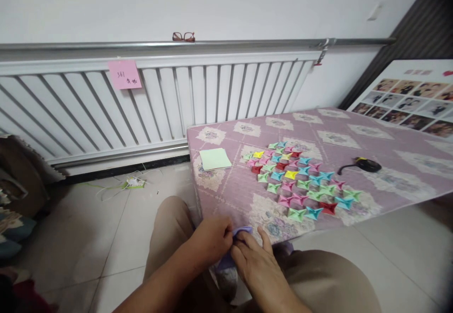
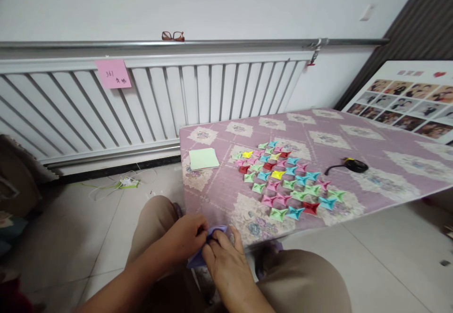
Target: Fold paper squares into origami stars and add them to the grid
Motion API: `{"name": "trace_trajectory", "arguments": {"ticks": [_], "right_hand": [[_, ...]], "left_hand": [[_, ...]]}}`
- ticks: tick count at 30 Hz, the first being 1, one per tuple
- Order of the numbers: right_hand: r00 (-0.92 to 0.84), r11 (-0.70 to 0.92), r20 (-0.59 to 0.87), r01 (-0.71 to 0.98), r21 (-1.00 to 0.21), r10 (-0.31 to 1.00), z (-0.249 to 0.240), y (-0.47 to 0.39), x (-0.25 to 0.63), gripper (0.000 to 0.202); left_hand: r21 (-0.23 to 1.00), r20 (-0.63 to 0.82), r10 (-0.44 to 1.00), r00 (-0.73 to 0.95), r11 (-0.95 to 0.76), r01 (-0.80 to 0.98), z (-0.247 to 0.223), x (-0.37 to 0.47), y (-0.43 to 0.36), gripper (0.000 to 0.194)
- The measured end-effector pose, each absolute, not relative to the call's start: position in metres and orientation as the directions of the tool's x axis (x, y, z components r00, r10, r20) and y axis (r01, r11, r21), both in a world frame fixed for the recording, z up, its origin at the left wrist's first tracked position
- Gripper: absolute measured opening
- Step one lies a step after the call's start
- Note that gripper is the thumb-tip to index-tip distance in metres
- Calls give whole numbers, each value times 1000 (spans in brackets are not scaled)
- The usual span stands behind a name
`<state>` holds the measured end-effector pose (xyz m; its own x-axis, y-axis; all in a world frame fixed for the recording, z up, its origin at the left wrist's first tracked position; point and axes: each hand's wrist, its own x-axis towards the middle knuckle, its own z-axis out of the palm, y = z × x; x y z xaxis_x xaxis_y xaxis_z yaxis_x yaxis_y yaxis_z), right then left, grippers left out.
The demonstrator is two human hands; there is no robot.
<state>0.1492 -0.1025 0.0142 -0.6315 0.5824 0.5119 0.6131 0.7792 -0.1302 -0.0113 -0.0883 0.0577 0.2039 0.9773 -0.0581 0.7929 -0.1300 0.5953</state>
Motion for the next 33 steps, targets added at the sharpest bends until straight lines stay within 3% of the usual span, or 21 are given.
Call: {"name": "trace_trajectory", "arguments": {"ticks": [4,9,12,14,18,22,27,33], "right_hand": [[-621,770,505,620,-151,600,17,-101,149,15],[-592,761,521,620,-193,615,11,-95,151,24],[-599,761,513,623,-184,614,7,-92,154,24],[-609,773,518,607,-183,601,8,-89,156,22],[-622,799,516,545,-256,589,22,-87,164,10],[-665,786,420,546,-291,618,45,-87,172,10],[-658,785,428,517,-342,620,56,-88,174,12],[-651,743,374,495,-450,660,54,-89,175,18]], "left_hand": [[604,-49,980,194,-125,787,57,-13,-88,12],[615,-55,982,178,-107,781,54,-13,-88,12],[686,-63,984,169,-81,723,55,-14,-87,12],[805,-62,981,184,-59,590,56,-17,-87,13],[986,-134,970,202,110,126,49,-25,-90,30],[949,-219,922,318,277,-150,38,-28,-102,42],[907,-239,825,511,378,-186,31,-20,-115,31],[882,-298,838,457,424,-203,27,-9,-116,33]]}}
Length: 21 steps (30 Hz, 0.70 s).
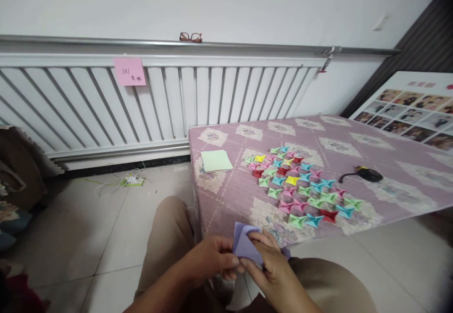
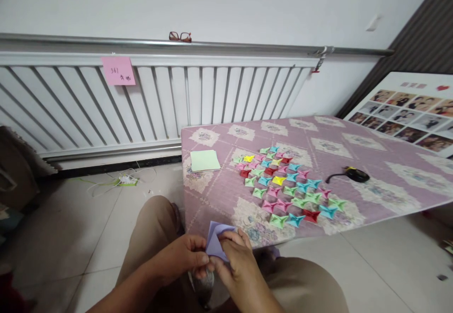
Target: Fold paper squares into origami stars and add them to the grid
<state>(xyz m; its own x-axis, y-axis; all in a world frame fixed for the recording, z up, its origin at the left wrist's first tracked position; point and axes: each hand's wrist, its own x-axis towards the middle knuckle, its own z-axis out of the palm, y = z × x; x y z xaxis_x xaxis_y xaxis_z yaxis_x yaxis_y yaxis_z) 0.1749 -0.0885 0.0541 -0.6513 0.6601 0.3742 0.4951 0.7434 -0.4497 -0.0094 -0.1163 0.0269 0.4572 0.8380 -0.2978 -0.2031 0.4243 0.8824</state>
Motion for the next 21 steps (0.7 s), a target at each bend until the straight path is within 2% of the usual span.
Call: {"name": "trace_trajectory", "arguments": {"ticks": [8,13,21], "right_hand": [[-531,598,321,509,-620,784,58,-90,174,21],[-471,535,311,479,-696,826,54,-89,174,18],[-394,351,165,467,-812,904,54,-90,173,19]], "left_hand": [[874,-322,855,408,434,-220,24,-6,-118,30],[820,-355,827,436,499,-279,30,-5,-119,40],[844,-371,855,363,473,-252,37,4,-119,37]]}}
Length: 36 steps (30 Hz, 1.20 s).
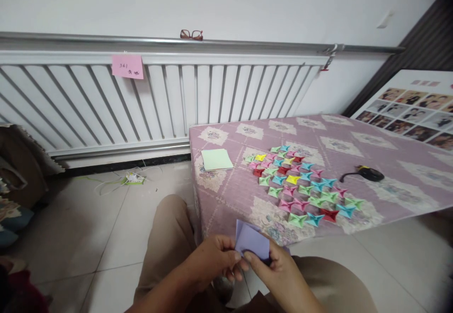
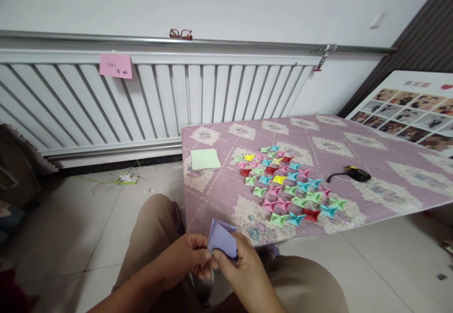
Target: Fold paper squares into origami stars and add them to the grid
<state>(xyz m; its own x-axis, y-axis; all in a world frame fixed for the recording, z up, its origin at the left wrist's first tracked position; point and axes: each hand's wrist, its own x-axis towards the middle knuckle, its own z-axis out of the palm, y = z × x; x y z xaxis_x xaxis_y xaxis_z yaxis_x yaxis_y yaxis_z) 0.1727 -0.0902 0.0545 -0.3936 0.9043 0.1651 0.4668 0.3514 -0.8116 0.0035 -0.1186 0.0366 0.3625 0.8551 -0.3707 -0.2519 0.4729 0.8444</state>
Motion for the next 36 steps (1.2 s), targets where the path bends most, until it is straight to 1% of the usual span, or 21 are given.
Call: {"name": "trace_trajectory", "arguments": {"ticks": [2,4,11,15,17,20,22,23,25,26,28,29,31,33,36], "right_hand": [[-343,286,124,476,-832,931,54,-91,172,21],[-304,254,110,488,-835,946,53,-92,171,23],[-287,266,130,510,-818,949,52,-91,168,25],[-290,287,153,509,-812,945,53,-91,167,27],[-286,331,205,518,-789,936,54,-90,167,28],[-219,438,383,550,-711,898,53,-87,167,23],[-146,459,469,582,-671,871,51,-86,167,22],[-107,448,483,587,-675,869,50,-87,166,23],[-60,407,449,541,-736,891,47,-88,164,25],[-58,373,396,485,-791,916,46,-90,163,26],[-108,258,235,331,-908,966,43,-93,160,29],[-140,187,155,262,-947,978,42,-95,159,31],[-170,77,46,183,-980,984,40,-97,157,33],[-146,44,18,177,-983,989,39,-98,157,34],[-110,65,42,217,-974,993,39,-99,156,34]], "left_hand": [[848,-374,861,345,468,-248,36,6,-118,36],[848,-371,865,337,463,-257,35,7,-119,36],[815,-364,868,338,473,-336,30,7,-120,41],[833,-368,883,290,452,-318,31,10,-119,42],[853,-373,893,251,436,-285,33,12,-119,43],[894,-347,916,199,387,-223,31,15,-119,43],[919,-311,932,187,345,-193,28,15,-120,43],[929,-290,939,185,323,-183,25,14,-120,44],[947,-247,951,185,277,-163,22,13,-120,46],[953,-231,955,184,260,-152,21,13,-120,48],[960,-221,959,180,246,-131,20,12,-121,51],[960,-226,958,179,249,-123,20,11,-121,52],[960,-231,954,190,255,-117,20,11,-123,53],[962,-216,954,209,245,-123,17,10,-124,54],[960,-189,960,205,224,-165,11,9,-124,53]]}}
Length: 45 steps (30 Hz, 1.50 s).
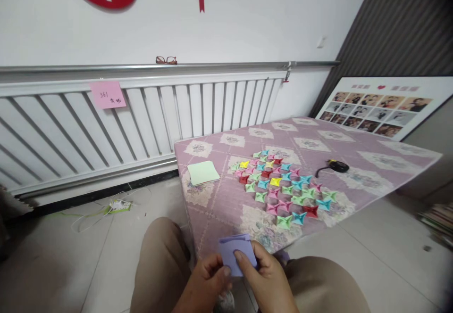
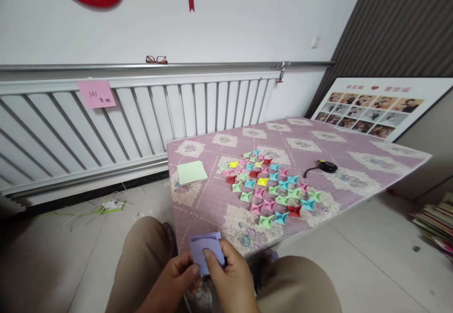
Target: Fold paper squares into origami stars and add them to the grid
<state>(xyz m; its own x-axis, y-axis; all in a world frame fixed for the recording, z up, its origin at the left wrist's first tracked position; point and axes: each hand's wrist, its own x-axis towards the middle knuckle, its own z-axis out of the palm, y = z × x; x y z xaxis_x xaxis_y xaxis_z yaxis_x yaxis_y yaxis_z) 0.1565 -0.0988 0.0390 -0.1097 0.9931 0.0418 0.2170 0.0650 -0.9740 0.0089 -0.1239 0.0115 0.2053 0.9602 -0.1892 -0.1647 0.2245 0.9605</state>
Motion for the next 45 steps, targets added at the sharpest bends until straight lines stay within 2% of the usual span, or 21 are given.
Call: {"name": "trace_trajectory", "arguments": {"ticks": [6,11,16,24,28,39,45], "right_hand": [[-32,73,68,209,-975,997,43,-105,150,32],[-15,46,44,143,-989,999,46,-105,150,33],[21,28,32,149,-988,999,43,-102,154,34],[-40,1,-5,144,-990,999,41,-102,157,34],[-40,-18,-22,113,-993,999,45,-103,157,33],[19,14,18,173,-985,1000,51,-105,154,36],[28,-18,-14,136,-990,999,55,-106,150,40]], "left_hand": [[956,-181,972,153,210,-206,9,8,-123,49],[961,-179,975,134,202,-187,12,9,-124,49],[967,-183,976,121,201,-159,13,10,-125,50],[935,-228,974,17,224,-275,31,9,-121,42],[933,-255,966,-46,234,-275,41,10,-120,38],[948,-203,978,-52,183,-261,45,7,-118,39],[947,-215,975,-62,192,-259,45,7,-121,38]]}}
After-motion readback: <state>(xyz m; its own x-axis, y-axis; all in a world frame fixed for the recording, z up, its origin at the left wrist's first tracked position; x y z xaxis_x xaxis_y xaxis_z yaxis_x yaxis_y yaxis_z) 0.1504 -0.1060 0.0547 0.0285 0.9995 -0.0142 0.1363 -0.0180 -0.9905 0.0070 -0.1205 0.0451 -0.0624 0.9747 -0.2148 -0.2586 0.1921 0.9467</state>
